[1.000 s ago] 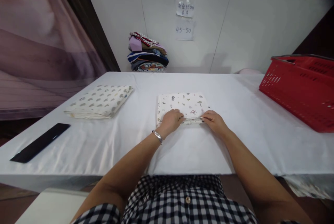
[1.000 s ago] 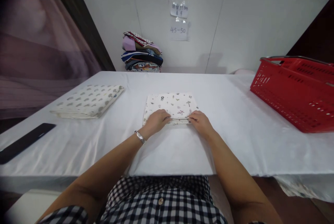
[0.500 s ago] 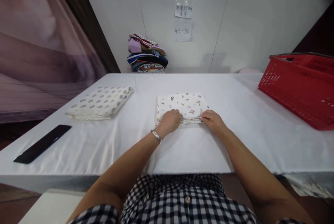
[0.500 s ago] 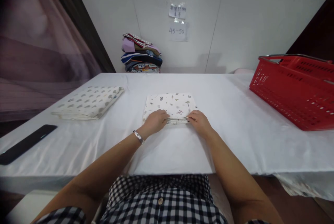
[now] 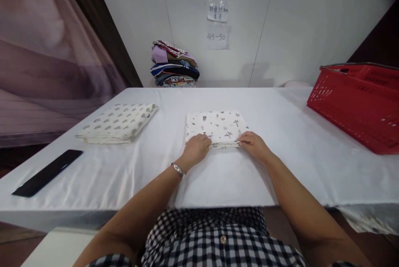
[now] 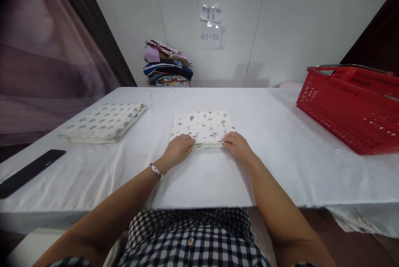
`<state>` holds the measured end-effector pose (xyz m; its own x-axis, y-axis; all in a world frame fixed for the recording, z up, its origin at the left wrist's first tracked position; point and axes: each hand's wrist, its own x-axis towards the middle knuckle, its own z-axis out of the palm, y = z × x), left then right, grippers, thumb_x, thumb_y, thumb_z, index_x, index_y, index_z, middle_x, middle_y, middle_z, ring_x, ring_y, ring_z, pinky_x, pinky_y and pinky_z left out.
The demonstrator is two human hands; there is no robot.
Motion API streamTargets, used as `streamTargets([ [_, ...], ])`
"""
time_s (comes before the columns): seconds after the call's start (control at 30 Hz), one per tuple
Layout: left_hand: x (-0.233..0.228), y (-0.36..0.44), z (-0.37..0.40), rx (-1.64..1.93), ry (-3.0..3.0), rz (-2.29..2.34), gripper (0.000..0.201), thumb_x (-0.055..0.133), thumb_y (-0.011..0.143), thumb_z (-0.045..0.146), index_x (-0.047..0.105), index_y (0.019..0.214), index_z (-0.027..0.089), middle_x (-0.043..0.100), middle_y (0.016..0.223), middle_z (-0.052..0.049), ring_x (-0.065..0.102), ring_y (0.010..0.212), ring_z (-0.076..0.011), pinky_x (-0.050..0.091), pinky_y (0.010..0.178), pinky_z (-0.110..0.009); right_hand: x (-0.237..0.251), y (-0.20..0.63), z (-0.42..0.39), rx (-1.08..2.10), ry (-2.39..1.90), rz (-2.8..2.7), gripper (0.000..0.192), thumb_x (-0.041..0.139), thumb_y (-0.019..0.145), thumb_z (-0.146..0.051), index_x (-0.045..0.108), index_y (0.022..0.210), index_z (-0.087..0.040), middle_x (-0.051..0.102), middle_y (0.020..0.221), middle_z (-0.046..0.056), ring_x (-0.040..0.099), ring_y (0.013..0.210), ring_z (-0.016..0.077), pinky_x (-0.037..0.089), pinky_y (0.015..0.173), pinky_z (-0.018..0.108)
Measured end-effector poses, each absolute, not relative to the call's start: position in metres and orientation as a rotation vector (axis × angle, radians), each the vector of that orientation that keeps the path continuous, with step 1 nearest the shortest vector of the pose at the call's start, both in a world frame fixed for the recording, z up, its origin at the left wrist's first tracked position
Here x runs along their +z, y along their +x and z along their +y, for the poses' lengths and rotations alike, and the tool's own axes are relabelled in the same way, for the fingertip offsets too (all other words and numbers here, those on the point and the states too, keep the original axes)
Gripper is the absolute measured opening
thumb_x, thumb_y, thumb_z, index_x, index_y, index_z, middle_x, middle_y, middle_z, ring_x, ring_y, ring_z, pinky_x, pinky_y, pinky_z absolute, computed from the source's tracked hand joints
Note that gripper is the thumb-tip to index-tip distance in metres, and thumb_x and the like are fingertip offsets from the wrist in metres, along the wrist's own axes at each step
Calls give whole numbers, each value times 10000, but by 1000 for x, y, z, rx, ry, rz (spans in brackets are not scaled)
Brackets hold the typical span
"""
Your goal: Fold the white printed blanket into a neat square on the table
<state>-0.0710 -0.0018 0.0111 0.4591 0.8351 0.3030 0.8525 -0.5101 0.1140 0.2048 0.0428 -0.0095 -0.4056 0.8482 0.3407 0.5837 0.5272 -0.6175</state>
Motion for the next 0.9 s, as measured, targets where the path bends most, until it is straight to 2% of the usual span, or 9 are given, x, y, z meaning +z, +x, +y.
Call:
streamTargets([
  [0.2, 15, -101, -10, -526, -2621, -1564, 206, 432, 901, 261, 621, 859, 192, 602, 868, -73, 521, 853, -205, 387, 734, -347, -8, 207, 42, 627, -1164, -2098, 141, 588, 777, -276, 712, 842, -257, 647, 901, 26, 578, 869, 192, 464, 756, 345],
  [0.33, 18, -115, -12, -541, -2604, -1641, 200, 479, 884, 335, 626, 883, 199, 614, 905, -69, 524, 875, -207, 387, 737, -345, -5, 207, 40, 646, -1143, -2095, 145, 577, 796, -303, 713, 817, -255, 646, 887, 31, 582, 854, 193, 466, 760, 356],
  [0.53, 17, -112, -12, -545, -2609, -1661, 113, 515, 858, 258, 605, 848, 190, 606, 847, -46, 524, 841, -194, 372, 757, -342, -5, 206, 38, 627, -1181, -2061, 143, 582, 795, -328, 702, 777, -250, 647, 881, 24, 592, 836, 187, 464, 770, 351],
  [0.9, 12, -117, -20, -725, -2566, -1690, 276, 430, 922, 326, 611, 766, 189, 602, 822, -42, 506, 819, -177, 363, 746, -323, -6, 203, 38, 656, -1166, -2039, 163, 584, 782, -358, 668, 727, -230, 626, 832, 29, 581, 808, 188, 454, 739, 337],
])
